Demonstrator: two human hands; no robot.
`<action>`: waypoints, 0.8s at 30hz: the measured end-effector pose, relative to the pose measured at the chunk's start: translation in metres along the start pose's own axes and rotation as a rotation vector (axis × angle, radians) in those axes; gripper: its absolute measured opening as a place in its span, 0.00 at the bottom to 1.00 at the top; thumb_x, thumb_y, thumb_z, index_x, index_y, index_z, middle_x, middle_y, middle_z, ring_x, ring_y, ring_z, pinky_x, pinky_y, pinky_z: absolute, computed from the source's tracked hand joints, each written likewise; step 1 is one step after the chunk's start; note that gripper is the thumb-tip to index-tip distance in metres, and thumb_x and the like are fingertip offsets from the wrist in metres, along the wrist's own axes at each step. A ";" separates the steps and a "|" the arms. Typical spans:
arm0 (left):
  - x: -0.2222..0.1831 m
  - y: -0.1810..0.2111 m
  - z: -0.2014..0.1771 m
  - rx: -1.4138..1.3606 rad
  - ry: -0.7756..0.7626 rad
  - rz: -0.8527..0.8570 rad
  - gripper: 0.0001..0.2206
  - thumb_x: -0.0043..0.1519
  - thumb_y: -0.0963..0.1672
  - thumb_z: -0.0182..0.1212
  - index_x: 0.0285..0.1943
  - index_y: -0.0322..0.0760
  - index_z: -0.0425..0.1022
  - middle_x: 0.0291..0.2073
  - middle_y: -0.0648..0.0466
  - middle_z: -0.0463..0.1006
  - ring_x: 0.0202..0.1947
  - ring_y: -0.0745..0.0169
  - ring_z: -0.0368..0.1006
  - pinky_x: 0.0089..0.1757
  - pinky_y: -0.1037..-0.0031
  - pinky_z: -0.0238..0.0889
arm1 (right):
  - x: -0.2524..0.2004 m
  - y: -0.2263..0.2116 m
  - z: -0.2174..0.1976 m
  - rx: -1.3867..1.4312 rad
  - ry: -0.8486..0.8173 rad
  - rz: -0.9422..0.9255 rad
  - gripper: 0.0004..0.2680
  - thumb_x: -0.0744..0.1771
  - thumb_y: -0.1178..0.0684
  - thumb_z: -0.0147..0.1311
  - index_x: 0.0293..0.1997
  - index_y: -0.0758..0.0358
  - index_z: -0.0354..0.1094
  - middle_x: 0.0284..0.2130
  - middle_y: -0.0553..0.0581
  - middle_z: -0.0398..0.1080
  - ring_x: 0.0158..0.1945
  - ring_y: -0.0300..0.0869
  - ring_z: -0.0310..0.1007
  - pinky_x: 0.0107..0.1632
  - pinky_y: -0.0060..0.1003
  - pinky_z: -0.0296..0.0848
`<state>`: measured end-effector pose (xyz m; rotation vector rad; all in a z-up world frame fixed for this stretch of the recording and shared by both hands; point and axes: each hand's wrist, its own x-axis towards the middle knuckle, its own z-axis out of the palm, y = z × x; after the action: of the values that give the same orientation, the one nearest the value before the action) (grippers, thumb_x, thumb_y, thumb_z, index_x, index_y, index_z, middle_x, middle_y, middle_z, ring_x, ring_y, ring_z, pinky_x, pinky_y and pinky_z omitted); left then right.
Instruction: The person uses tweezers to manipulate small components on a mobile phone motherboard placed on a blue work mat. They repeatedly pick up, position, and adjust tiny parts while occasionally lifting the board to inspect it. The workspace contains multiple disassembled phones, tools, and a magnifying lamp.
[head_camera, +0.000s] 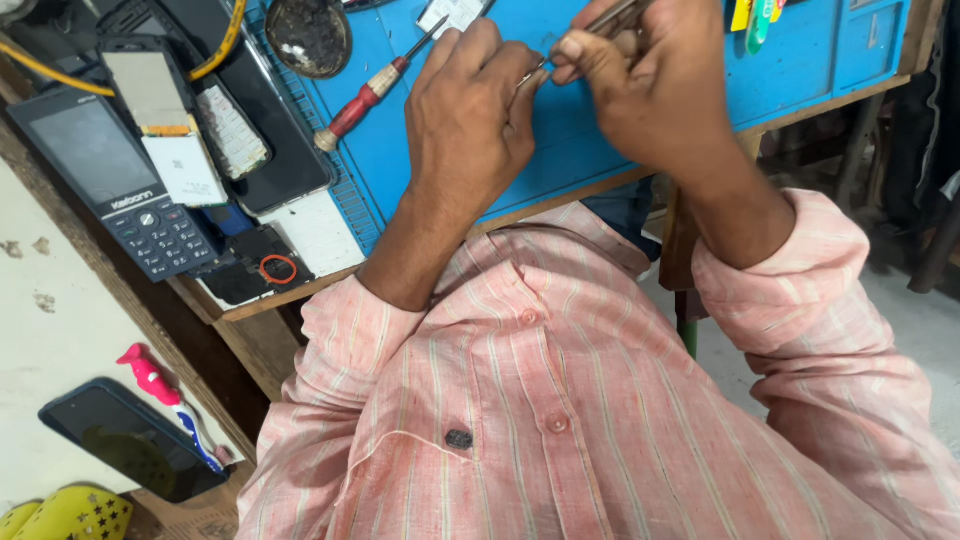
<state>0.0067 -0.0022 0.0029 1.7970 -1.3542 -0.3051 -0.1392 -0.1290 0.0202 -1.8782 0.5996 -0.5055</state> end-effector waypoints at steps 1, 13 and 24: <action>0.001 -0.001 0.000 -0.003 -0.003 0.011 0.05 0.61 0.39 0.68 0.41 0.38 0.75 0.36 0.49 0.67 0.39 0.47 0.68 0.40 0.59 0.64 | 0.000 -0.001 -0.001 -0.043 0.001 0.019 0.02 0.72 0.65 0.55 0.43 0.73 0.69 0.34 0.58 0.76 0.35 0.37 0.76 0.38 0.31 0.74; -0.004 -0.003 -0.001 0.006 -0.028 -0.011 0.06 0.60 0.39 0.68 0.41 0.37 0.75 0.37 0.48 0.67 0.40 0.45 0.67 0.41 0.58 0.64 | -0.016 -0.008 0.017 -0.167 0.143 -0.021 0.04 0.74 0.65 0.57 0.42 0.70 0.69 0.31 0.56 0.77 0.29 0.34 0.75 0.33 0.26 0.68; -0.002 -0.001 0.001 0.030 -0.022 0.007 0.06 0.60 0.38 0.69 0.41 0.37 0.75 0.37 0.50 0.66 0.40 0.48 0.67 0.41 0.60 0.64 | 0.000 -0.001 0.000 0.021 -0.012 0.066 0.03 0.74 0.69 0.53 0.43 0.74 0.68 0.34 0.59 0.76 0.38 0.37 0.81 0.41 0.27 0.80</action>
<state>0.0062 -0.0007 0.0010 1.8187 -1.3870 -0.3033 -0.1392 -0.1288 0.0208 -1.8345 0.6438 -0.4560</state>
